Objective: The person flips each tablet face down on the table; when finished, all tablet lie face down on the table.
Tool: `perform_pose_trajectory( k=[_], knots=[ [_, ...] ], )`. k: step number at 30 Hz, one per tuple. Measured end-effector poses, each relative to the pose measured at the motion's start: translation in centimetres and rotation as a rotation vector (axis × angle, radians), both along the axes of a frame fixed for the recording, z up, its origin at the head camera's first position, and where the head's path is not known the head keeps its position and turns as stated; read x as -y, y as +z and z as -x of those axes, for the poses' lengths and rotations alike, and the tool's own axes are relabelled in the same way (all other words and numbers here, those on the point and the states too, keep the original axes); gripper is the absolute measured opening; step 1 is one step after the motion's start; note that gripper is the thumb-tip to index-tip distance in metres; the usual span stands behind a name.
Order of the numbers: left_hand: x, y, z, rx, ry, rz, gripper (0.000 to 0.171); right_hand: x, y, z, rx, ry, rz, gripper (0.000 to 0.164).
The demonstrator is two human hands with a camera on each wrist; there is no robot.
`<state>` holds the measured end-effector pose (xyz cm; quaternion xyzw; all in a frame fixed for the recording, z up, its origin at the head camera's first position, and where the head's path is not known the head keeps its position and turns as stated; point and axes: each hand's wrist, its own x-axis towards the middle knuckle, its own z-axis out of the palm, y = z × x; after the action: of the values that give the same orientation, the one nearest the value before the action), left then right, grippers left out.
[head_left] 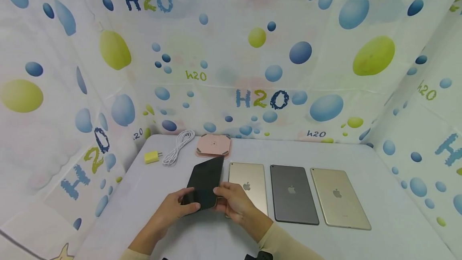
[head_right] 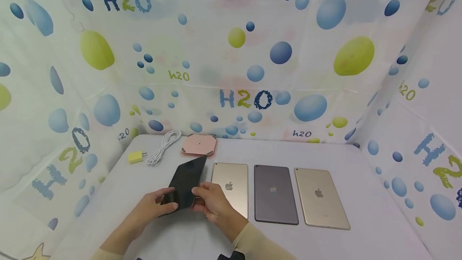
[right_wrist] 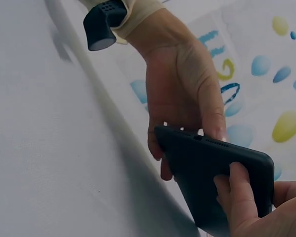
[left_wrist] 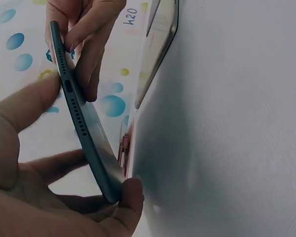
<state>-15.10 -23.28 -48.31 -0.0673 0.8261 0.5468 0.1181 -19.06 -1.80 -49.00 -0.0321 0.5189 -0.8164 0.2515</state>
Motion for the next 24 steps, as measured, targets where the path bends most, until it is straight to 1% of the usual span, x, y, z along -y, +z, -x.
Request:
perform_pose_trajectory(
  k=[4, 7, 8, 10, 14, 18, 21, 24],
  knots=[
    [-0.3, 0.2, -0.5, -0.038, -0.084, 0.012, 0.085, 0.0, 0.3, -0.1, -0.029, -0.01, -0.031, 0.035],
    [-0.7, 0.2, -0.7, -0.064, -0.116, 0.041, 0.092, 0.0, 0.5, -0.2, -0.043, -0.019, -0.051, 0.037],
    [-1.0, 0.2, -0.8, -0.077, -0.12, 0.055, 0.091, 0.1, 0.6, -0.2, -0.047, -0.023, -0.055, 0.036],
    [-1.4, 0.4, -1.0, -0.11, -0.121, 0.094, 0.088, 0.1, 0.6, -0.2, -0.051, -0.027, -0.058, 0.036],
    [-2.0, 0.7, -1.4, -0.203, -0.113, 0.17, 0.074, 0.3, 0.8, -0.4, -0.071, -0.03, -0.048, 0.036],
    [-2.4, 0.9, -1.8, -0.273, -0.095, 0.231, 0.065, 0.3, 1.0, -0.4, -0.097, -0.002, -0.05, 0.039],
    [-2.7, 0.9, -1.9, -0.286, -0.067, 0.252, 0.063, 0.4, 1.2, -0.2, -0.113, 0.041, -0.077, 0.045],
    [-2.8, 0.9, -2.0, -0.283, -0.036, 0.247, 0.065, 0.5, 1.7, 0.2, -0.125, 0.078, -0.111, 0.051]
  ],
)
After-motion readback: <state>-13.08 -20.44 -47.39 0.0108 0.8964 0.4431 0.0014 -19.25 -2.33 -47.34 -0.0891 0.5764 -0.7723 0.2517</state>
